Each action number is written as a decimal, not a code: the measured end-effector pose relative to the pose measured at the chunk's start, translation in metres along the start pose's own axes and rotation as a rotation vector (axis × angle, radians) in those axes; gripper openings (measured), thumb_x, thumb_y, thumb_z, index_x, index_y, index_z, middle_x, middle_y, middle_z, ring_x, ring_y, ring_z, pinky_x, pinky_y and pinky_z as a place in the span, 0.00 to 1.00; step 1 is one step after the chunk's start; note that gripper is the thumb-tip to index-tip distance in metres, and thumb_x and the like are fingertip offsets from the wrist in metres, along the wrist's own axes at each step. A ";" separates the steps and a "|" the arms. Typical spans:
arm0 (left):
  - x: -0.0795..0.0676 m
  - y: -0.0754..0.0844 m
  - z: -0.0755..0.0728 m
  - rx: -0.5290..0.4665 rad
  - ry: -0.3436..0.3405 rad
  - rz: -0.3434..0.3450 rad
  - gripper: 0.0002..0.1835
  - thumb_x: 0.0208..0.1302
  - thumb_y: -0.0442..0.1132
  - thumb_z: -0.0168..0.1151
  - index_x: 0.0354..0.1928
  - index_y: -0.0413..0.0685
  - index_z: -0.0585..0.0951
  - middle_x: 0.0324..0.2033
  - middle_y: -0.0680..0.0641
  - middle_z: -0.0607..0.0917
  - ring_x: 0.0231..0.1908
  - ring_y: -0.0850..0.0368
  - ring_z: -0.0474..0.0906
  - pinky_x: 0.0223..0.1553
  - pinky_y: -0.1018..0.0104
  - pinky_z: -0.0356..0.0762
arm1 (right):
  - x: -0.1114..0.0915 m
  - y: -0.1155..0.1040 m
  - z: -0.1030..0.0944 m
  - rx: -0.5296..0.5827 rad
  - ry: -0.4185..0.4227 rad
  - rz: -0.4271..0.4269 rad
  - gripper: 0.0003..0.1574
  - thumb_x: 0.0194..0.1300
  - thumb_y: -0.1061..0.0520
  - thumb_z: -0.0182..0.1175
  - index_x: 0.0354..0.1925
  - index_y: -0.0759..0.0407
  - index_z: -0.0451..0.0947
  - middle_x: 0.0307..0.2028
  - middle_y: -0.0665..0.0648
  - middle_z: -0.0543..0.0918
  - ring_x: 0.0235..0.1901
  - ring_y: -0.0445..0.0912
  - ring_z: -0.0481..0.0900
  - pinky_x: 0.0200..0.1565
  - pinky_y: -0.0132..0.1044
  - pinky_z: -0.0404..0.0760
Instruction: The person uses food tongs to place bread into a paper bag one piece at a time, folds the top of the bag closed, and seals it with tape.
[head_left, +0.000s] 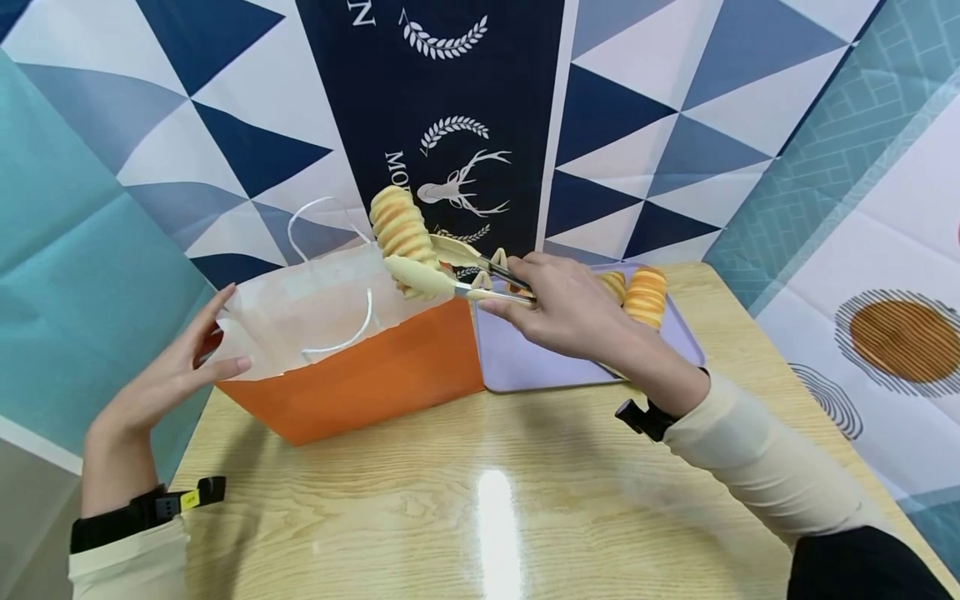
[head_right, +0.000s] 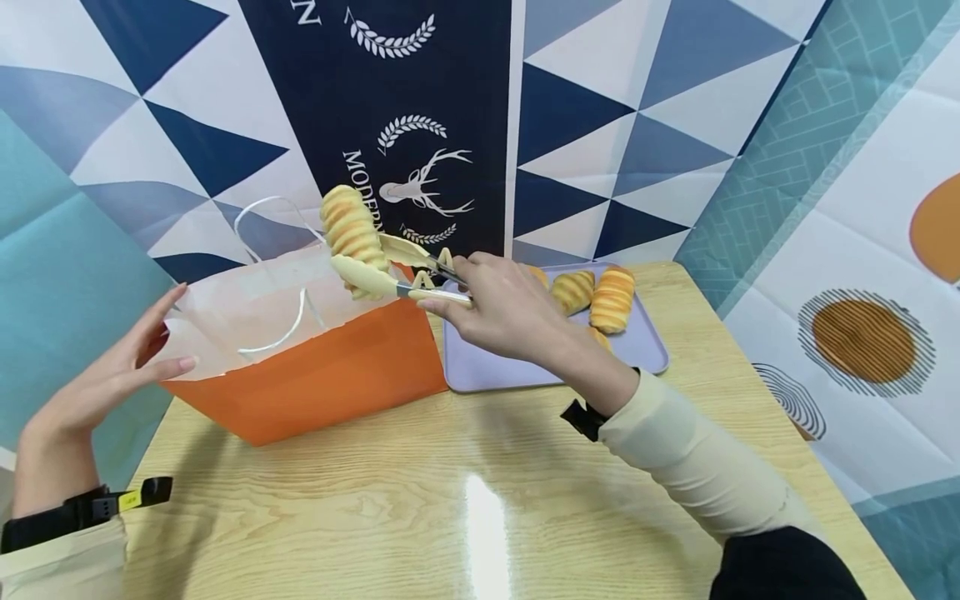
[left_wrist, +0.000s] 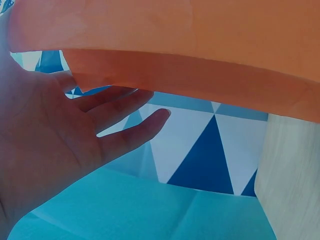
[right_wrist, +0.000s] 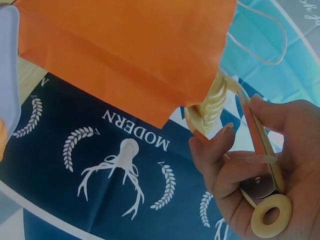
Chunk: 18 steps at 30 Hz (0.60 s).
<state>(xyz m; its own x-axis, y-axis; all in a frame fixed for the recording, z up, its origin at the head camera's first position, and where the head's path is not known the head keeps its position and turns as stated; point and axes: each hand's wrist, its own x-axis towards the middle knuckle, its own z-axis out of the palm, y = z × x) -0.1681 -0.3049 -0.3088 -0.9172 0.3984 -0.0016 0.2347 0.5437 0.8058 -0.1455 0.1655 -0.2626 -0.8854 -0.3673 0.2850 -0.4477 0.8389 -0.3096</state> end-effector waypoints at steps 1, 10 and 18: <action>0.000 0.001 0.000 0.002 0.001 0.000 0.48 0.69 0.40 0.57 0.77 0.78 0.37 0.77 0.53 0.31 0.71 0.29 0.34 0.61 0.17 0.39 | 0.000 0.000 0.000 0.000 -0.003 0.000 0.45 0.67 0.29 0.52 0.65 0.61 0.73 0.42 0.56 0.82 0.34 0.45 0.75 0.33 0.41 0.77; 0.000 0.001 0.000 -0.007 -0.001 0.003 0.49 0.68 0.39 0.56 0.77 0.77 0.36 0.77 0.53 0.30 0.71 0.29 0.32 0.60 0.16 0.37 | 0.000 -0.001 0.000 0.014 -0.017 0.028 0.51 0.65 0.25 0.49 0.68 0.62 0.70 0.54 0.60 0.80 0.41 0.46 0.76 0.40 0.46 0.82; 0.002 0.001 0.000 -0.017 -0.008 0.009 0.49 0.68 0.38 0.56 0.77 0.76 0.36 0.77 0.50 0.31 0.71 0.31 0.32 0.61 0.17 0.37 | -0.004 -0.001 -0.003 0.016 0.000 0.034 0.53 0.65 0.24 0.49 0.69 0.62 0.69 0.50 0.58 0.80 0.39 0.46 0.75 0.38 0.43 0.80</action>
<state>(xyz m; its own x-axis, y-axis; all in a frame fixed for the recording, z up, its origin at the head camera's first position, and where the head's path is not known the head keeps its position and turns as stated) -0.1695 -0.3034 -0.3080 -0.9126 0.4088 0.0009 0.2372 0.5277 0.8156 -0.1412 0.1673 -0.2608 -0.8999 -0.3389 0.2745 -0.4196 0.8443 -0.3332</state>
